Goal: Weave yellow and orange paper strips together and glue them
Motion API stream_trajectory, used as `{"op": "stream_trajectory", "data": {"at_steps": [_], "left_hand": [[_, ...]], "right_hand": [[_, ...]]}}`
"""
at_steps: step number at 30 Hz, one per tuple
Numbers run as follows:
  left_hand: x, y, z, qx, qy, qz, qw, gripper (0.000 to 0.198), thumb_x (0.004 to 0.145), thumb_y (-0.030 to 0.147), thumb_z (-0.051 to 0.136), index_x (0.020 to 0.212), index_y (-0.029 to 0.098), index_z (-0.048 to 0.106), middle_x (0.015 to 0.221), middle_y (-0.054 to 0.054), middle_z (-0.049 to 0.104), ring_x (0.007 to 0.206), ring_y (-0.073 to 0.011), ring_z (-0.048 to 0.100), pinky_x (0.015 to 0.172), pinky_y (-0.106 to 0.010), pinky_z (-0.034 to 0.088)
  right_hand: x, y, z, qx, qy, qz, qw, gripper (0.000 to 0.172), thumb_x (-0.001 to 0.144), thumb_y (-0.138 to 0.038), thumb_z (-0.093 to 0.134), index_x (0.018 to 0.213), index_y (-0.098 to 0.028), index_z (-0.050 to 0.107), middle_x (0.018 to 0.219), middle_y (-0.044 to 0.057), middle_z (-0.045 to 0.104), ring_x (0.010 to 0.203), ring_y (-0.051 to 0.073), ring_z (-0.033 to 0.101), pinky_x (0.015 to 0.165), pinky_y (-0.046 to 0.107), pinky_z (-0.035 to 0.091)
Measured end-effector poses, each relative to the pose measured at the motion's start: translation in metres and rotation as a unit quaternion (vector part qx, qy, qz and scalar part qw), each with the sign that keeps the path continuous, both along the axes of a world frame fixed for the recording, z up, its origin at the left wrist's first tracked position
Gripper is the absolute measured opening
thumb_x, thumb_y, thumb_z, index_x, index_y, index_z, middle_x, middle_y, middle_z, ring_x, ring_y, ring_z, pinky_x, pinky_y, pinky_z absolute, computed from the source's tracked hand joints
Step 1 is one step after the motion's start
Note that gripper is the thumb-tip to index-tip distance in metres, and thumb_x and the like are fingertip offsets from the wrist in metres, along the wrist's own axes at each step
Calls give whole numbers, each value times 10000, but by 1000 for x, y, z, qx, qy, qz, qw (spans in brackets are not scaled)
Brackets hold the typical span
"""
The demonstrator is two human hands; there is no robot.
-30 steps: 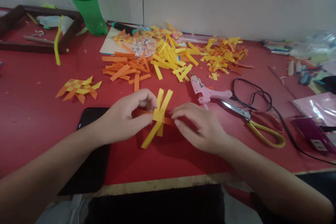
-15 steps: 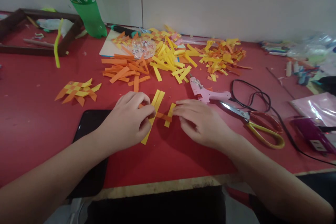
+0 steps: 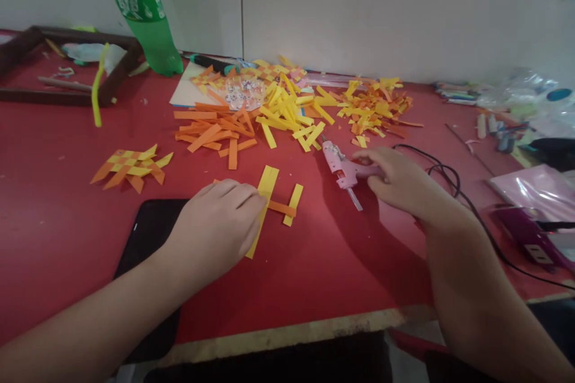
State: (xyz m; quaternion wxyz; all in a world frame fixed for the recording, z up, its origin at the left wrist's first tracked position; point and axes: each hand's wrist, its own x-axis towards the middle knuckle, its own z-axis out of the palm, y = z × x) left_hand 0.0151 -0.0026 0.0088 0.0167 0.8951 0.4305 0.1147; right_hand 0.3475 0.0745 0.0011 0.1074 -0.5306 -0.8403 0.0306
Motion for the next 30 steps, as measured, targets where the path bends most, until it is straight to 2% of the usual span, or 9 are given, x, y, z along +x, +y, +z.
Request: {"op": "stream_trajectory", "data": {"at_steps": [2,5,8,10,14,18,25,30], "left_hand": [[-2,0,0,23,-8,-4,1000,242,880,153,465,954,135,695,908,-108,702,864,-283,640,770,-453,508],[-2,-2,0,53,-23,-14,998,220,858,157,504,923,151,714,877,-75,717,818,-265,654,775,-458,517],[1,-6,0,66,-34,-12,997,219,845,160,516,918,153,722,876,-66,722,823,-260,659,859,-490,500],[3,-9,-1,67,-43,-17,997,229,846,150,509,930,150,722,887,-64,724,832,-253,659,892,-490,490],[7,-11,-1,62,-55,-51,995,216,853,143,514,915,134,720,868,-63,717,807,-245,647,817,-443,519],[8,-11,-2,71,-48,-67,994,207,834,113,524,905,120,718,881,-69,711,828,-259,633,821,-453,509],[7,-11,-2,79,-36,-70,994,214,835,78,511,904,112,711,883,-67,697,821,-251,605,812,-440,485],[6,-12,-1,77,-33,-70,994,193,838,89,530,893,118,713,868,-65,693,824,-248,594,853,-446,467]], "right_hand": [[-2,1,0,-5,-24,20,999,479,707,-120,467,1168,-181,583,1146,114,665,1050,284,626,887,433,496],[-10,-1,6,22,-17,11,1000,392,728,-195,499,1098,-168,624,1067,127,696,958,286,649,812,407,505],[-21,-7,16,108,46,-27,993,263,748,-215,493,954,-182,653,898,112,708,817,259,653,707,362,498],[-28,-14,23,141,115,3,983,185,742,-207,504,859,-212,646,810,73,697,745,233,646,656,334,486],[-39,-24,27,33,178,132,975,130,732,-184,550,828,-198,637,756,46,677,659,180,626,575,281,459],[-43,-26,25,-45,205,186,960,68,740,-188,549,783,-178,601,705,35,630,604,148,563,539,268,416],[-56,-35,27,-107,164,176,965,87,701,-133,531,761,-186,567,789,35,579,639,140,527,571,273,380],[-62,-38,27,-84,141,177,971,47,718,-154,531,708,-200,534,712,21,557,645,151,505,589,281,353]]}}
